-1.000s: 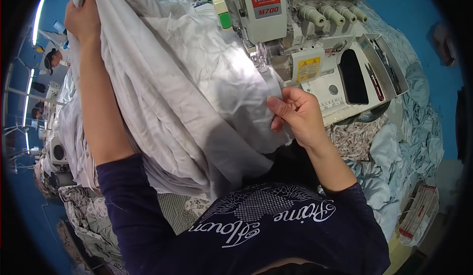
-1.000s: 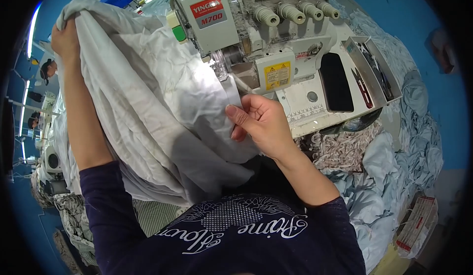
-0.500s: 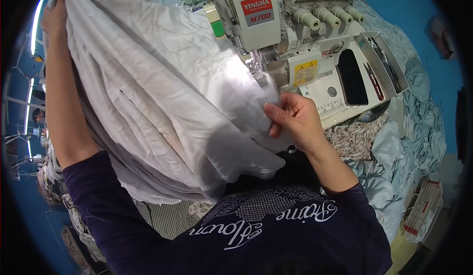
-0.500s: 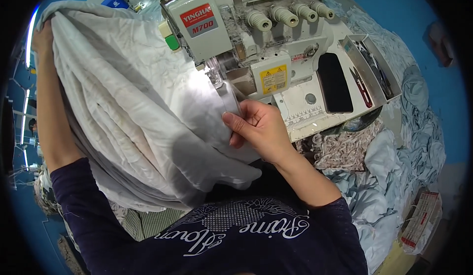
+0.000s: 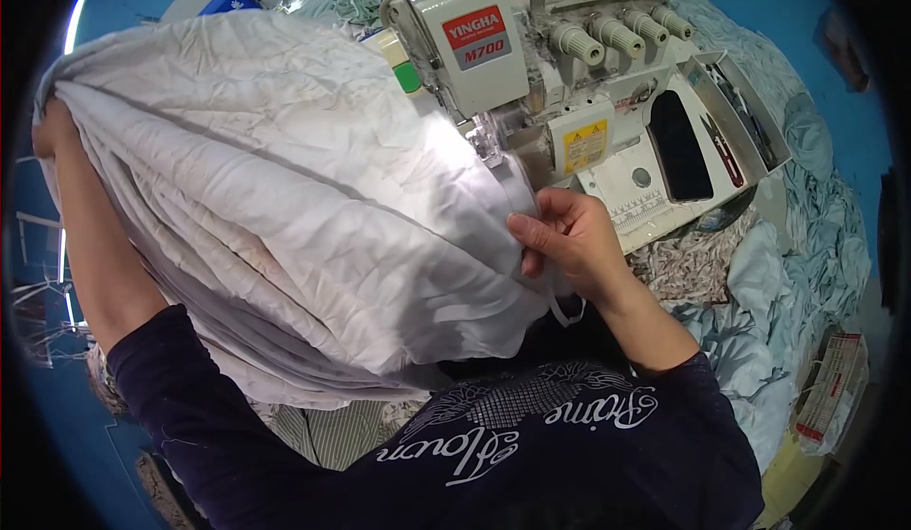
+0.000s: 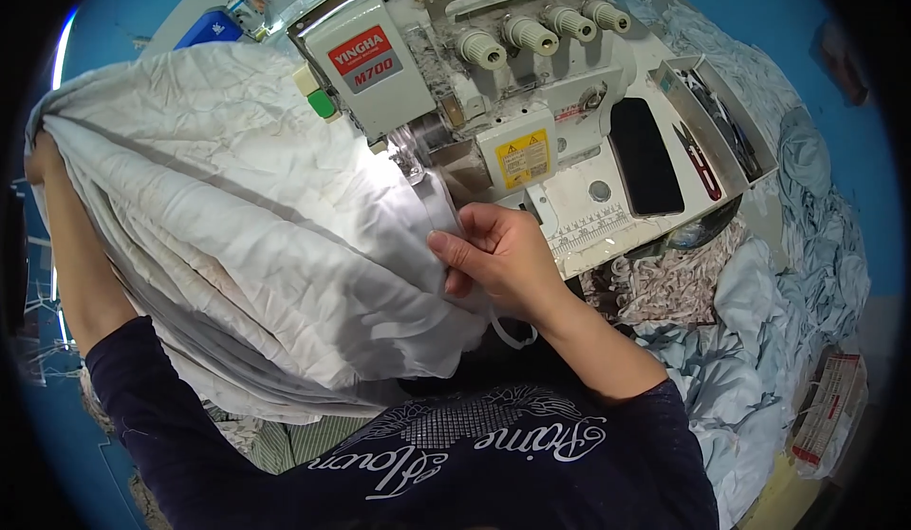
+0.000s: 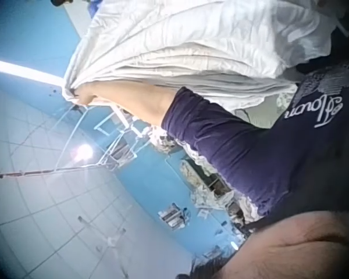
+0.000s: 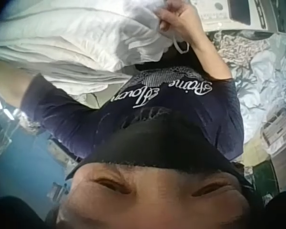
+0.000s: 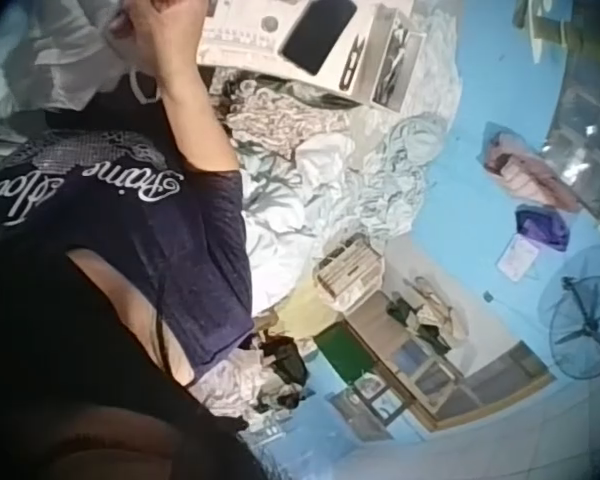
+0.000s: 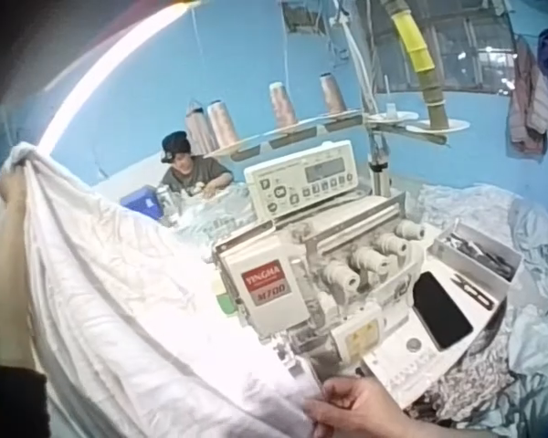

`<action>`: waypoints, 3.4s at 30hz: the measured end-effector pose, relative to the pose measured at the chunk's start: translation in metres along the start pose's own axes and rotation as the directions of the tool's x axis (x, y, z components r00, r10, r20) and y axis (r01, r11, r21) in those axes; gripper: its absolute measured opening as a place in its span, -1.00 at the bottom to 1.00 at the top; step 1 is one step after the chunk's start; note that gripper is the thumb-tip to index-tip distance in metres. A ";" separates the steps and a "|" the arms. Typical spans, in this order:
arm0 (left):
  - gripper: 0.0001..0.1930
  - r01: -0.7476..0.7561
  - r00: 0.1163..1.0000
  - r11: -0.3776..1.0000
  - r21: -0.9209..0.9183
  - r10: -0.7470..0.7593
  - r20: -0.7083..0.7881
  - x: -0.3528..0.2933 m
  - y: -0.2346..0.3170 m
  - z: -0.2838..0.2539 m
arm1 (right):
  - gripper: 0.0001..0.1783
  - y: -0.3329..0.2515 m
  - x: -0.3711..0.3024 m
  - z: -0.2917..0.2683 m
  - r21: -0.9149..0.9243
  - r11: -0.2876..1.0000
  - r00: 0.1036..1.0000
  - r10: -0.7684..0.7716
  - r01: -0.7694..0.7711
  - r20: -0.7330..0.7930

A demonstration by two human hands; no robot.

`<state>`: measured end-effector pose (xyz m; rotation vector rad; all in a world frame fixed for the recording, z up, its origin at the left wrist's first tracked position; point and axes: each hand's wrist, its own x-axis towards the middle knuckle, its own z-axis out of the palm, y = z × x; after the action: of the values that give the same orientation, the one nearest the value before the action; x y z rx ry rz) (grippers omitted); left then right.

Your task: Sewing fabric pieces together using an industrial sewing machine to create pillow covers.

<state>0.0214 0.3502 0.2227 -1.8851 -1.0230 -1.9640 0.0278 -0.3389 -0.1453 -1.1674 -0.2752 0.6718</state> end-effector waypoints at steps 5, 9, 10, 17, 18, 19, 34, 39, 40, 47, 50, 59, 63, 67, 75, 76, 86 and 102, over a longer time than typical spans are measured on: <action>-0.39 0.022 0.999 0.992 0.124 -0.027 0.041 -0.087 -0.017 -0.027 | -0.74 -0.002 0.004 0.004 -0.071 0.997 0.999 -0.015 0.012 -0.040; -0.54 -0.075 0.982 0.986 0.147 0.048 0.184 -0.144 -0.041 -0.043 | -0.70 -0.002 0.000 0.005 -0.065 0.997 0.999 -0.040 0.039 -0.026; -0.57 -0.088 0.977 0.982 0.167 0.052 0.208 -0.158 -0.055 -0.046 | -0.69 -0.003 -0.001 0.008 -0.066 0.997 0.999 -0.039 0.038 -0.025; -0.18 0.164 0.638 0.984 -0.074 -0.049 0.768 -0.391 0.042 -0.084 | -0.73 0.004 0.001 0.003 -0.137 0.988 0.987 -0.095 0.077 -0.127; -0.10 0.267 0.578 0.945 -0.190 0.000 0.816 -0.419 0.060 -0.101 | -0.73 0.004 0.001 0.004 -0.136 0.988 0.987 -0.095 0.078 -0.129; -0.10 0.258 0.458 0.935 -0.242 0.103 0.883 -0.436 0.050 -0.114 | -0.73 0.002 0.001 0.010 -0.105 0.992 0.990 -0.080 0.067 -0.120; -0.80 -0.205 0.700 0.957 -0.206 0.291 0.652 -0.426 0.040 -0.125 | -0.64 0.008 0.002 0.008 -0.122 0.984 0.979 -0.148 0.131 -0.140; -0.79 -0.336 0.630 0.921 0.199 0.063 0.774 -0.422 -0.030 -0.095 | -0.61 0.006 0.001 0.014 -0.065 0.988 0.984 -0.148 0.142 -0.099; -0.72 -0.373 0.697 0.925 0.072 0.227 0.680 -0.414 -0.013 -0.095 | -0.64 0.008 0.002 0.012 -0.079 0.985 0.984 -0.158 0.152 -0.078; -0.34 -0.023 0.147 0.111 -0.994 0.983 0.107 -0.419 0.238 -0.311 | -0.74 0.010 0.000 0.002 -0.201 0.960 0.973 -0.215 0.195 -0.086; -0.31 -0.322 0.064 0.022 -0.946 0.998 0.001 -0.445 0.240 -0.319 | -0.73 0.014 0.000 0.003 -0.199 0.947 0.961 -0.270 0.253 -0.066; -0.63 -0.247 0.268 0.118 -0.962 0.962 0.050 -0.436 0.230 -0.302 | -0.75 0.006 -0.001 0.006 -0.257 0.949 0.967 -0.220 0.182 -0.129; -0.65 -0.142 0.205 0.088 -0.986 0.977 0.057 -0.430 0.233 -0.301 | -0.75 0.007 -0.001 0.004 -0.245 0.954 0.968 -0.213 0.175 -0.136; -0.52 -0.162 0.032 0.144 -0.976 0.990 0.140 -0.426 0.230 -0.310 | -0.76 0.004 -0.002 0.004 -0.318 0.933 0.961 -0.227 0.169 -0.157; -0.49 -0.064 -0.001 0.179 -0.982 0.984 0.179 -0.424 0.226 -0.306 | -0.61 -0.001 -0.002 0.015 -0.902 -0.036 0.519 -0.807 0.431 0.281; -0.50 -0.040 0.007 0.195 -0.980 0.981 0.195 -0.424 0.226 -0.306 | -0.61 0.000 -0.001 0.014 -0.902 -0.035 0.520 -0.807 0.431 0.279; -0.58 0.075 0.125 0.371 -0.926 0.917 0.378 -0.425 0.230 -0.287 | -0.77 0.011 -0.002 0.036 -0.846 0.059 0.515 -0.815 0.529 0.266; -0.75 0.076 0.214 0.417 -0.906 0.880 0.423 -0.408 0.214 -0.296 | -0.75 0.042 -0.068 -0.053 -0.806 0.535 0.849 0.277 0.253 0.450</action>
<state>-0.0215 -0.1083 -0.0728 -3.3660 0.7487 -0.7127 -0.0112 -0.4111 -0.1942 -1.9117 -1.2038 0.9086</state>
